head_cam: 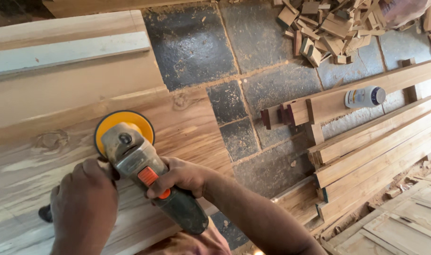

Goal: The person uses an angle grinder with a sanding disc to smooth the surface of a wooden plank. They move the tool back and forth across the wood, covering different areas to even out the surface.

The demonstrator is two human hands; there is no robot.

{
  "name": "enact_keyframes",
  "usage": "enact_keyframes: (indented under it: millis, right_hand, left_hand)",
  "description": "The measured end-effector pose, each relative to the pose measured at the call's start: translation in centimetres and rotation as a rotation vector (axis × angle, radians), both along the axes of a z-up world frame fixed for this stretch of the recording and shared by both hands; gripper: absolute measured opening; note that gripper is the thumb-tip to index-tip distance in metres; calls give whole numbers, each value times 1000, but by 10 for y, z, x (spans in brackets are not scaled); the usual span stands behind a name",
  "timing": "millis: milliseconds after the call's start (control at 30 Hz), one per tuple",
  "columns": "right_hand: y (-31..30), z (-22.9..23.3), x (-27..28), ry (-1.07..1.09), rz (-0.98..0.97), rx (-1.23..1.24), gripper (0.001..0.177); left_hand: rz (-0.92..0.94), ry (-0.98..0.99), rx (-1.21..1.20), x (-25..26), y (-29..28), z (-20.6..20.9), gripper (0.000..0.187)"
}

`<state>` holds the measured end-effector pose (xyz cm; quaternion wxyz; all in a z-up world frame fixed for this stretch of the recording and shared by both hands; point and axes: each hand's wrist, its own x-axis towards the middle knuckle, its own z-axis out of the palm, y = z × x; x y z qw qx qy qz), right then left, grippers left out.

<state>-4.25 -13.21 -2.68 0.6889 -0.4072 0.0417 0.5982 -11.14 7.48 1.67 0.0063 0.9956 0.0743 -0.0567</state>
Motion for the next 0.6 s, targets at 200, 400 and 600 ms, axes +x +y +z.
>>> enact_keyframes:
  millis: [200,400,600]
  right_hand:
    - [-8,8,7,64,-48,-107,56]
    - [-62,29,28,42,-123,-170,61]
    - [-112,31,48,137,-230,-225,61]
  left_hand:
    - [-87,-31,-78,21,1,-4,9]
    - [-174,-136,-217,68,-51,9,11]
    - [-244,-61,-194,107,-100,8,17]
